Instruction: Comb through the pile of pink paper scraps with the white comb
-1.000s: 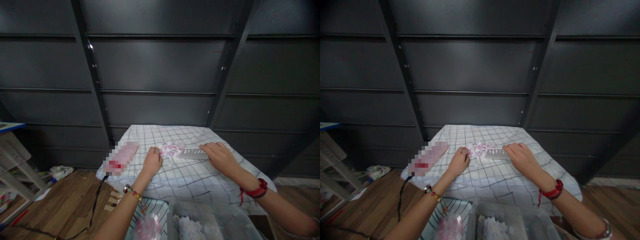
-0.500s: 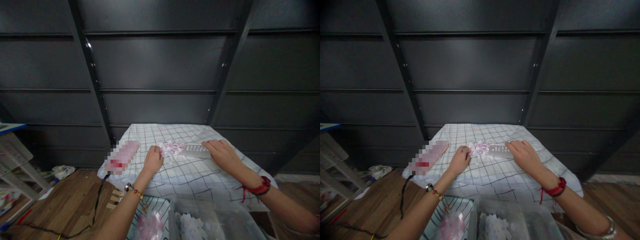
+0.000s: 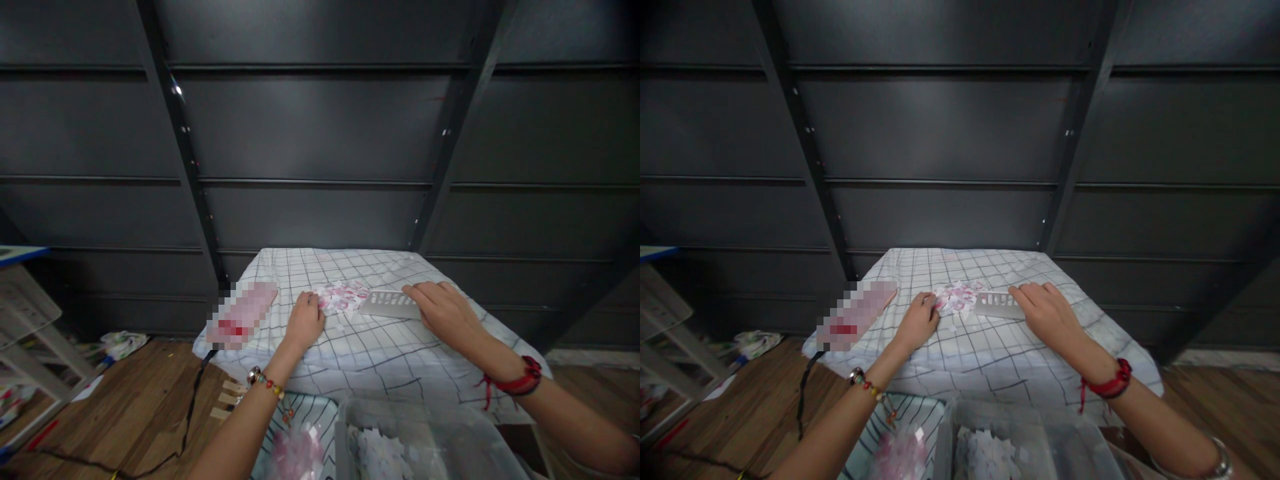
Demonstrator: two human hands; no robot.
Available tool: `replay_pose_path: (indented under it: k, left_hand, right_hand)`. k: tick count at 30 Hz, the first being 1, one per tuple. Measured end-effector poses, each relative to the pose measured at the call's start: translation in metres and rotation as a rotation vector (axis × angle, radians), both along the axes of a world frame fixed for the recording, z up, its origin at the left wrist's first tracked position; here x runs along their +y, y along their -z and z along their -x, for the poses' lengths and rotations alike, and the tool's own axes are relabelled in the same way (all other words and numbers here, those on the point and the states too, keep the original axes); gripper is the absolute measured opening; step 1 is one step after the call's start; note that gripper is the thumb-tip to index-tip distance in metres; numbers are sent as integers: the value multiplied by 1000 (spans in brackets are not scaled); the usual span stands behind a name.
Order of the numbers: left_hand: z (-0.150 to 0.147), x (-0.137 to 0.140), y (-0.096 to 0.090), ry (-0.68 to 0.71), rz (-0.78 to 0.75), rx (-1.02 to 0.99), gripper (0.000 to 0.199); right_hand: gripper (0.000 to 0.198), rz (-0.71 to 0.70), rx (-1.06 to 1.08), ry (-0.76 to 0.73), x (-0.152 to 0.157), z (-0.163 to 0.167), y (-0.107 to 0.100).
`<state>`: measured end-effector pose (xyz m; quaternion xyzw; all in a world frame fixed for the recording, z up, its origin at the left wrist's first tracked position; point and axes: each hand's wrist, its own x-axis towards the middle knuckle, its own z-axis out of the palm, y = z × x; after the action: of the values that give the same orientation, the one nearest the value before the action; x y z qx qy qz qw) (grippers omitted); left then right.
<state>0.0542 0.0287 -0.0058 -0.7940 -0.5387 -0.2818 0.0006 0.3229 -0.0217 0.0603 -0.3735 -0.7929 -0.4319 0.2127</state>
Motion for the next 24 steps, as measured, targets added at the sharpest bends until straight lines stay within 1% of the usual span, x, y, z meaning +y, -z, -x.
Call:
replay_pose_path:
  k: [8, 14, 17, 20, 24]
  left_hand:
    - [0, 1, 0, 7, 5, -30, 33]
    - [0, 0, -2, 13, 8, -13, 32]
    - [-1, -1, -4, 4, 16, -13, 31]
    - [-1, -1, -4, -1, 16, -10, 32]
    - [-1, 0, -1, 5, 10, -26, 32]
  right_hand:
    - [35, 60, 2, -69, -5, -1, -3]
    - [33, 29, 24, -82, -9, 2, -5]
    - [34, 70, 15, -83, -11, 6, -4]
    - [38, 101, 22, -128, -13, 10, -5]
    - [37, 72, 35, -154, -16, 15, -9]
